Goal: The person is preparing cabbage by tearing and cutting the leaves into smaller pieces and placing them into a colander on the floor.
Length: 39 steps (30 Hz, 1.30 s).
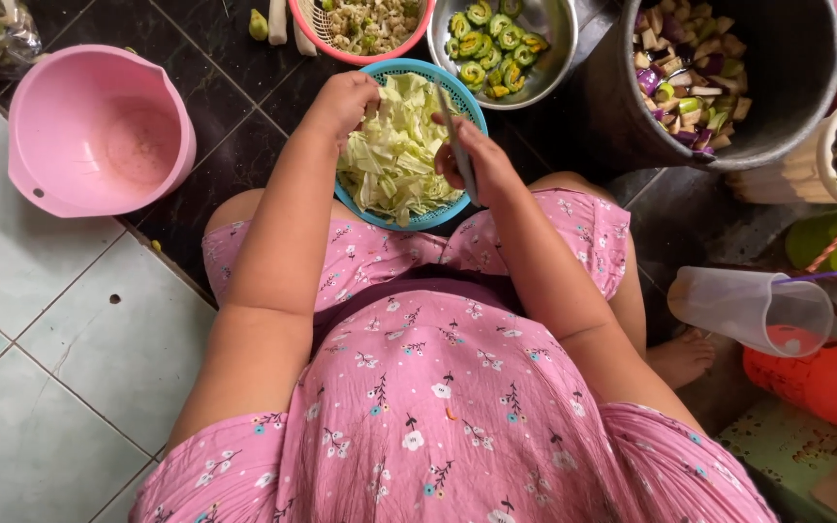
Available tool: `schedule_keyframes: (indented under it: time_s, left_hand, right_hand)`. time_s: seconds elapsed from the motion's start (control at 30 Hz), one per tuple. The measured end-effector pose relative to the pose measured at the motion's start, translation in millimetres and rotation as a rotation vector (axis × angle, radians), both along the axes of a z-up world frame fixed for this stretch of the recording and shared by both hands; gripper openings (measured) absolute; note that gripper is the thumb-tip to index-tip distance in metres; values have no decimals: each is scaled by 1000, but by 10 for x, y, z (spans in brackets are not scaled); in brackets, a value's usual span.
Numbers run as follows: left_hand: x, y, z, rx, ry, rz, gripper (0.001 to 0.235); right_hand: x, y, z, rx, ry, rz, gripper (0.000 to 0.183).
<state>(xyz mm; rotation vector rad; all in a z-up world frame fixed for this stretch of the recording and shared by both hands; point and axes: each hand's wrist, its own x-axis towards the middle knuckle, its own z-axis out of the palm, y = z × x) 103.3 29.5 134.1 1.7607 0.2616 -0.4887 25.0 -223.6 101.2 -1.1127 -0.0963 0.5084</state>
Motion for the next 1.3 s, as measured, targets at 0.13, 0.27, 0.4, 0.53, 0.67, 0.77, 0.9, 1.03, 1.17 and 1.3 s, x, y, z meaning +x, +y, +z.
schedule_keyframes:
  time_s: [0.13,0.27,0.4,0.53,0.67,0.77,0.9,1.03,1.17,1.3]
  left_hand:
    - [-72,-34,58,-349,84,193,20]
    - [-103,-98,-69,-222,16,99,10]
    - [-122,-221,158,642,-119,-303,24]
    - [-146,-280,286,900,-190,-424,50]
    - [-115,-213,408,883,-189,-353,38]
    - [-109,-148,428,676,-206,-268,63]
    - [-169,-142,332,-133,-10,-3,10]
    - [-345,-198,594,-277,78,-8,21]
    - [-360,-215,495,-351,-125,-96,37]
    - [-387,-235,759,-456,-221,-85,36]
  right_hand:
    - [-84,20,-49,30,7,132,55]
    - [-110,1,69,68,41,184,60]
    - [-84,11,16,27,94,129,59]
    - [-86,15,89,-45,99,57,57]
    - [-101,-5,80,-32,82,76,59]
    - [-66,-14,65,3,86,94,59]
    - [-65,-50,-74,117,115,214,53]
    - [-81,-33,-136,282,162,299,57]
    - [-81,6,-209,401,167,358,69]
    - [-69,-21,-214,502,163,297,73]
